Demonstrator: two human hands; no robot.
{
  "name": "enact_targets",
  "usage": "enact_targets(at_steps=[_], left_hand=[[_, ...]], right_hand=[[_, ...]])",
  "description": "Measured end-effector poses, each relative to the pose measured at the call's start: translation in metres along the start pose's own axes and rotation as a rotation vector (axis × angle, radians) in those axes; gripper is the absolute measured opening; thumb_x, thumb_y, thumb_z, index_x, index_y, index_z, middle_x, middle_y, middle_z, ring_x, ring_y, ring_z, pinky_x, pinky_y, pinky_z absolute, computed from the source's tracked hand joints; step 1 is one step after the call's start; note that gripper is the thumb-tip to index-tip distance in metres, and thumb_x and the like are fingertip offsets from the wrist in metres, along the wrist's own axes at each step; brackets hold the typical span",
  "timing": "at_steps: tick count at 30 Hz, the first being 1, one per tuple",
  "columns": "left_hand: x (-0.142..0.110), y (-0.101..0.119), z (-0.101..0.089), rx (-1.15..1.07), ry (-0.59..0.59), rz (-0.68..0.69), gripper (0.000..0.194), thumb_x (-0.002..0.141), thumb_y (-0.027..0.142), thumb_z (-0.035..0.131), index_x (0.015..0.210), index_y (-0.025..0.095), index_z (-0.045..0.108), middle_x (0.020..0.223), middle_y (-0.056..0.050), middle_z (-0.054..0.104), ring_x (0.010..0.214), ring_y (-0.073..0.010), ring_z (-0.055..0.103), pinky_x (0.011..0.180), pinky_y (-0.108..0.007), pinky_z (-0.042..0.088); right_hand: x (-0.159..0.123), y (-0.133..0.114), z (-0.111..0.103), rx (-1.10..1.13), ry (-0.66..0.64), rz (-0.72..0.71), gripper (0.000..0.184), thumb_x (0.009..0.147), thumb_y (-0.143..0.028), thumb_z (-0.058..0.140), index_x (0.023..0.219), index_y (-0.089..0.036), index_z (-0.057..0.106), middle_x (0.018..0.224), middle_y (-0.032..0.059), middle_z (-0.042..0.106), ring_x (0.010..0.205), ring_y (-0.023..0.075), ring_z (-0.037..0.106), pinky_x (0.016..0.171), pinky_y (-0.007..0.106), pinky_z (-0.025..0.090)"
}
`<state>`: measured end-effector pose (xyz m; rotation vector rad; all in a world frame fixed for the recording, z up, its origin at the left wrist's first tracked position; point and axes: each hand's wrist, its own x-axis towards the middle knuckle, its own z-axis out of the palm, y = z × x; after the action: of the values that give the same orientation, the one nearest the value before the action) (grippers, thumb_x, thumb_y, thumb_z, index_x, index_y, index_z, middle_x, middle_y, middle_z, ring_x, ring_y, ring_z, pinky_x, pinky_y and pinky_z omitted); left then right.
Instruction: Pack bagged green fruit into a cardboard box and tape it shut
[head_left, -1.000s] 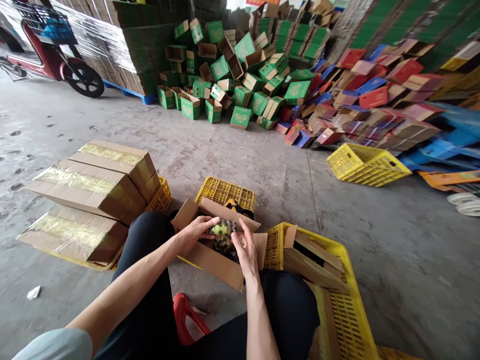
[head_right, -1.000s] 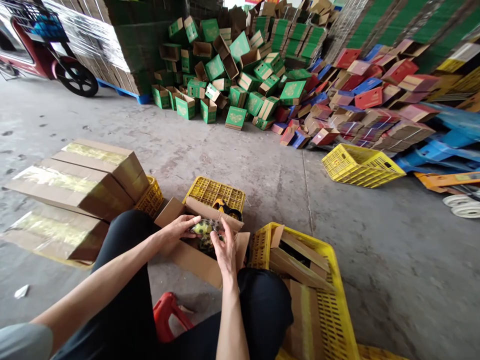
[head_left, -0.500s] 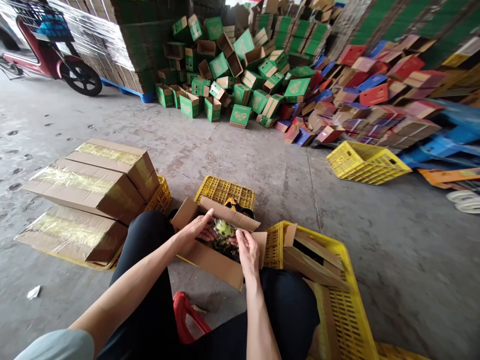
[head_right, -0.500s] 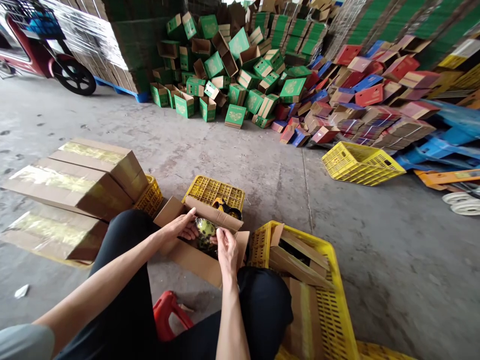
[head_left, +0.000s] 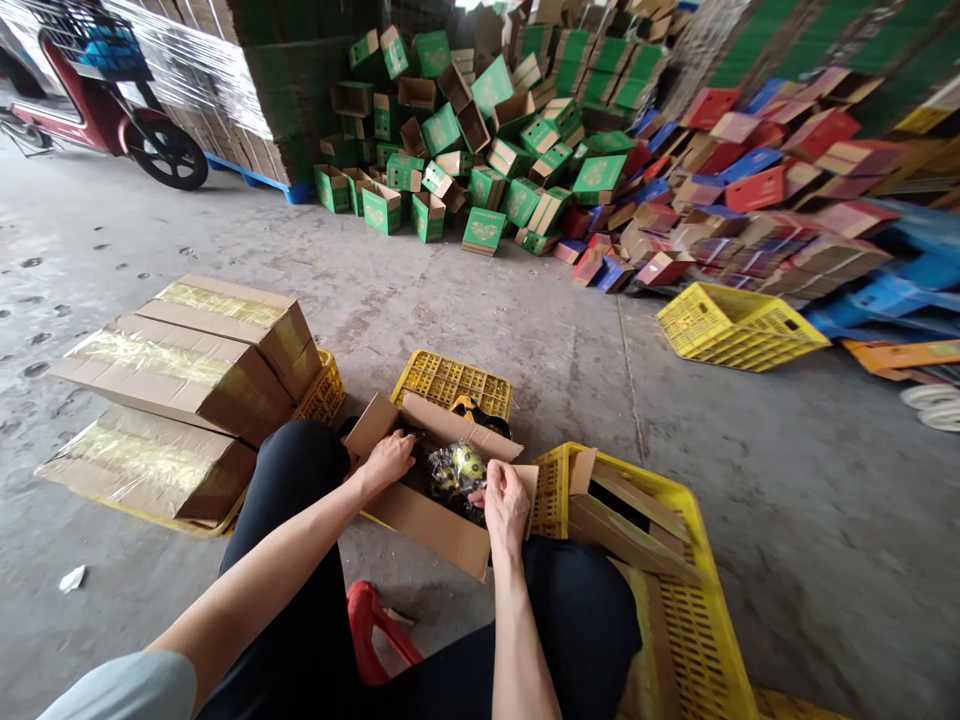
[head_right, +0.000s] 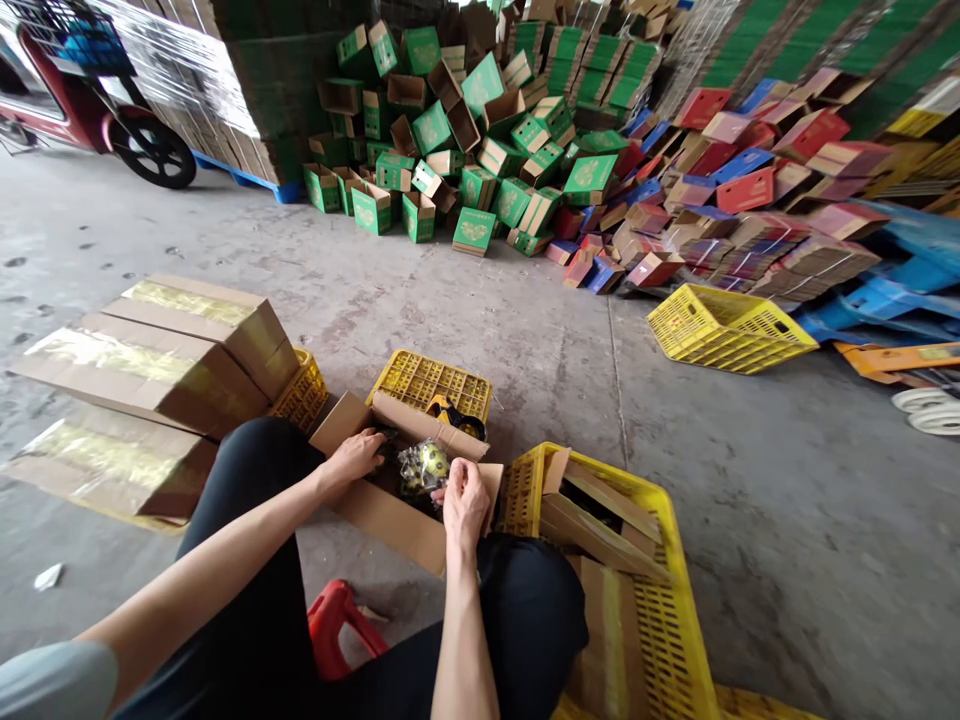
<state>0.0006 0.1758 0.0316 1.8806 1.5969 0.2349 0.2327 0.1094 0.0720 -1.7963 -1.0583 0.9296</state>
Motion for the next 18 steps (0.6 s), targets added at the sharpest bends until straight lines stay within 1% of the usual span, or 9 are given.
enact_targets(at_steps=[4,6,7,9,11,12,15,17,18], left_hand=[[-0.003,0.001,0.007,0.114,-0.034,-0.023,0.061,0.07,0.007,0.079,0.128,0.015,0.063,0.14,-0.023,0.058,0.129,-0.0379,0.059,0.109,-0.042,0.043],[-0.003,0.002,0.009,0.146,-0.033,-0.029,0.066,0.072,0.005,0.075,0.136,0.015,0.058,0.147,-0.025,0.052,0.13,-0.0388,0.058,0.108,-0.043,0.043],[-0.003,0.003,0.009,0.156,-0.029,-0.032,0.065,0.075,0.005,0.071,0.138,0.015,0.057,0.147,-0.026,0.051,0.129,-0.0387,0.058,0.107,-0.043,0.044],[-0.003,0.006,0.009,0.163,-0.015,-0.033,0.06,0.08,0.004,0.063,0.139,0.014,0.056,0.144,-0.027,0.053,0.126,-0.038,0.059,0.105,-0.044,0.044],[-0.002,0.009,0.007,0.152,0.001,-0.026,0.056,0.082,0.004,0.059,0.137,0.015,0.058,0.138,-0.025,0.058,0.123,-0.0364,0.061,0.104,-0.043,0.045],[-0.002,0.01,0.005,0.139,0.008,-0.017,0.054,0.082,0.004,0.058,0.135,0.016,0.06,0.135,-0.023,0.06,0.121,-0.0354,0.061,0.104,-0.043,0.045],[-0.002,0.013,-0.003,0.077,0.024,0.023,0.053,0.08,0.004,0.059,0.131,0.019,0.063,0.127,-0.017,0.066,0.117,-0.032,0.064,0.104,-0.039,0.045],[-0.002,0.013,-0.011,0.025,0.031,0.044,0.049,0.081,0.009,0.06,0.128,0.022,0.066,0.122,-0.012,0.069,0.114,-0.0296,0.066,0.098,-0.035,0.047],[-0.001,0.013,-0.016,-0.05,0.032,0.048,0.045,0.081,0.012,0.06,0.124,0.023,0.068,0.118,-0.01,0.071,0.111,-0.0286,0.067,0.094,-0.034,0.048]], right_hand=[[0.0,0.001,0.0,-0.058,0.007,-0.023,0.054,0.089,-0.07,0.051,0.102,-0.023,0.073,0.066,0.0062,0.074,0.045,0.0234,0.066,0.049,0.035,0.053],[0.0,0.004,0.0,-0.069,0.029,-0.044,0.056,0.089,-0.071,0.052,0.103,-0.021,0.073,0.068,0.0069,0.074,0.047,0.023,0.067,0.053,0.035,0.054],[0.001,0.006,0.0,-0.069,0.048,-0.064,0.058,0.088,-0.071,0.053,0.106,-0.02,0.074,0.073,0.0085,0.075,0.05,0.0229,0.068,0.056,0.036,0.056],[0.003,0.009,0.001,-0.065,0.105,-0.126,0.062,0.088,-0.07,0.055,0.114,-0.017,0.073,0.094,0.0148,0.077,0.058,0.0229,0.07,0.064,0.039,0.059],[0.004,0.01,0.001,-0.069,0.157,-0.216,0.063,0.089,-0.067,0.056,0.119,-0.014,0.072,0.117,0.0213,0.071,0.07,0.0239,0.072,0.072,0.043,0.061],[0.004,0.01,0.0,-0.071,0.173,-0.263,0.061,0.09,-0.065,0.055,0.12,-0.014,0.072,0.124,0.0228,0.067,0.078,0.0251,0.072,0.075,0.044,0.062],[0.003,0.007,0.0,-0.055,0.184,-0.361,0.055,0.092,-0.063,0.056,0.116,-0.016,0.073,0.128,0.0215,0.064,0.1,0.0288,0.07,0.08,0.044,0.063],[0.002,0.004,0.0,-0.011,0.159,-0.364,0.052,0.091,-0.063,0.058,0.112,-0.018,0.074,0.128,0.0198,0.066,0.103,0.0286,0.069,0.081,0.044,0.063],[0.001,0.003,0.0,0.017,0.138,-0.35,0.052,0.09,-0.063,0.06,0.111,-0.018,0.075,0.13,0.019,0.066,0.1,0.0277,0.07,0.081,0.043,0.063]])
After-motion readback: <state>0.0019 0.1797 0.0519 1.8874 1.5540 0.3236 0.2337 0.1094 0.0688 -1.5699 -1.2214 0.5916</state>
